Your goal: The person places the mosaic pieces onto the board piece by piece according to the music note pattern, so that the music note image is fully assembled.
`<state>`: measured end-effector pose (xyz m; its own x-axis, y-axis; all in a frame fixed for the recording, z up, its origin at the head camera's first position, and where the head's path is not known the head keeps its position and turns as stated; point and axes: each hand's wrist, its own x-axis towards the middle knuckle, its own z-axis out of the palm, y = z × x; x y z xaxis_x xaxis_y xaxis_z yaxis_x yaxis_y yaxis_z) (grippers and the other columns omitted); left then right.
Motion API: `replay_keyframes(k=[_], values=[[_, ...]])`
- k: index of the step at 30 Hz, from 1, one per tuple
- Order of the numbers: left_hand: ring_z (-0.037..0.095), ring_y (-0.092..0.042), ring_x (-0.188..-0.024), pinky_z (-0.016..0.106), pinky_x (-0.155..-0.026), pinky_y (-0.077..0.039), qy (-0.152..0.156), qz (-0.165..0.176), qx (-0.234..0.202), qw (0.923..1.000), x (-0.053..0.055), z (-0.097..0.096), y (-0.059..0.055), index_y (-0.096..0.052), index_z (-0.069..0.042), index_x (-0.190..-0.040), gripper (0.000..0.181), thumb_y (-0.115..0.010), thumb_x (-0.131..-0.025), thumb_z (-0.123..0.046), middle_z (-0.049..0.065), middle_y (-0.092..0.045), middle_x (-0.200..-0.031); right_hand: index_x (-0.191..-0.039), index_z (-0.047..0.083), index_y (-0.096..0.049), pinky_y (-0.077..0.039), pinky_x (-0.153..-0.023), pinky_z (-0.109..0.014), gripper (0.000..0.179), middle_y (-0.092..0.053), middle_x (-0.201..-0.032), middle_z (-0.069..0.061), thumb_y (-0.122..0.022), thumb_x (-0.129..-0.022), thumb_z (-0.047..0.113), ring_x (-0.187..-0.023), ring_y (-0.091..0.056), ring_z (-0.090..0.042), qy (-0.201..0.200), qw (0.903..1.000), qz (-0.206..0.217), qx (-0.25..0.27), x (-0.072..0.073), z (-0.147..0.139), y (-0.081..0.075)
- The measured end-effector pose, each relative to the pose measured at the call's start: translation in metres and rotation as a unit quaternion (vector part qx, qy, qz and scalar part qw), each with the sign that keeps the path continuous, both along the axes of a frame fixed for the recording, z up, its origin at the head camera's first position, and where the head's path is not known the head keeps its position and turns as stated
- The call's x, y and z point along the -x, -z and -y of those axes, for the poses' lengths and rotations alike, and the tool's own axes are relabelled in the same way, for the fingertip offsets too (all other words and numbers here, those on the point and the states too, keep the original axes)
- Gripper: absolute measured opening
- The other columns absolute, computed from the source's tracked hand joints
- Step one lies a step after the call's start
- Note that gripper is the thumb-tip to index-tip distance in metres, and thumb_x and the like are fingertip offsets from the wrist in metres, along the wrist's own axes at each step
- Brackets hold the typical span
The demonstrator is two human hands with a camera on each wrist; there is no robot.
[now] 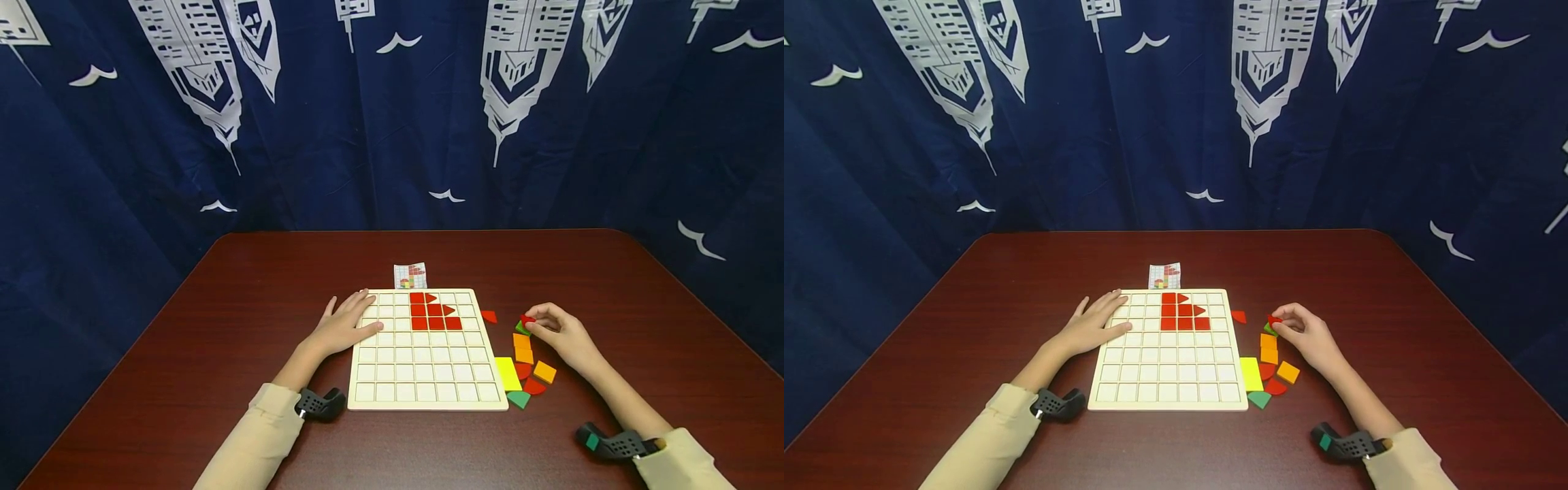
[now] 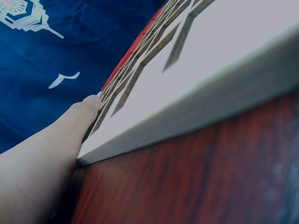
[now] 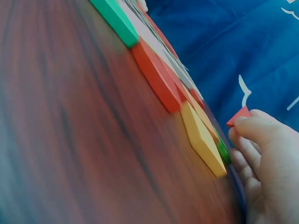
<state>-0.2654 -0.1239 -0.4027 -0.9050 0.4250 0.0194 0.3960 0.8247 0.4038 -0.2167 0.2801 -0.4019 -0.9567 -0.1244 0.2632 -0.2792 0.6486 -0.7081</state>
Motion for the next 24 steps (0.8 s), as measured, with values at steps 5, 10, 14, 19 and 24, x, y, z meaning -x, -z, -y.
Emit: replay_keyframes(k=[5, 10, 14, 19, 24], values=[[0.019, -0.011, -0.142, 0.053, -0.112, 0.004, -0.001, -0.001, 0.001, 1.0, 0.0, 0.0, 0.0, -0.024, -0.022, -0.145, 0.071, -0.042, -0.088, -0.059, 0.0, -0.012, -0.154, -0.104, 0.008, -0.057, -0.048, -0.066, -0.015, 0.024, -0.061, -0.089, 0.013, -0.058, -0.089, 0.026, -0.076, -0.057, 0.009, 0.007, 0.9994, -0.017, 0.028, 0.001, 0.011, 0.001], [0.02, -0.011, -0.142, 0.053, -0.112, 0.004, 0.0, 0.0, 0.001, 1.0, -0.001, 0.001, -0.002, -0.024, -0.022, -0.145, 0.071, -0.043, -0.088, -0.058, 0.0, -0.012, -0.154, -0.103, 0.008, -0.059, -0.048, -0.065, -0.011, 0.02, -0.067, -0.089, 0.001, -0.059, -0.088, 0.022, -0.073, -0.055, 0.012, 0.034, 0.9967, -0.066, 0.032, 0.002, 0.024, 0.001], [0.02, -0.012, -0.142, 0.054, -0.112, 0.004, 0.002, -0.003, 0.002, 1.0, 0.0, 0.0, -0.002, -0.024, -0.021, -0.145, 0.07, -0.043, -0.088, -0.058, 0.0, -0.012, -0.154, -0.103, 0.009, -0.061, -0.047, -0.065, -0.011, 0.022, -0.067, -0.094, -0.011, -0.059, -0.088, 0.024, -0.074, -0.051, 0.014, 0.043, 0.9964, -0.067, 0.029, 0.002, 0.037, -0.001], [0.02, -0.012, -0.142, 0.054, -0.112, 0.003, 0.002, -0.005, 0.003, 1.0, 0.0, 0.0, -0.002, -0.024, -0.021, -0.145, 0.07, -0.042, -0.088, -0.058, 0.0, -0.013, -0.154, -0.104, 0.013, -0.062, -0.045, -0.071, -0.012, 0.024, -0.067, -0.096, -0.006, -0.058, -0.088, 0.03, -0.08, -0.055, 0.005, 0.04, 0.9978, -0.052, 0.012, 0.004, 0.051, -0.001], [0.019, -0.012, -0.142, 0.054, -0.112, 0.003, 0.001, -0.003, 0.003, 1.0, 0.0, 0.0, -0.001, -0.025, -0.021, -0.145, 0.07, -0.042, -0.088, -0.058, 0.0, -0.013, -0.154, -0.104, 0.012, -0.062, -0.047, -0.072, -0.017, 0.019, -0.067, -0.093, -0.005, -0.061, -0.087, 0.022, -0.083, -0.059, -0.015, 0.033, 0.9975, -0.06, -0.014, 0.008, 0.063, 0.0]])
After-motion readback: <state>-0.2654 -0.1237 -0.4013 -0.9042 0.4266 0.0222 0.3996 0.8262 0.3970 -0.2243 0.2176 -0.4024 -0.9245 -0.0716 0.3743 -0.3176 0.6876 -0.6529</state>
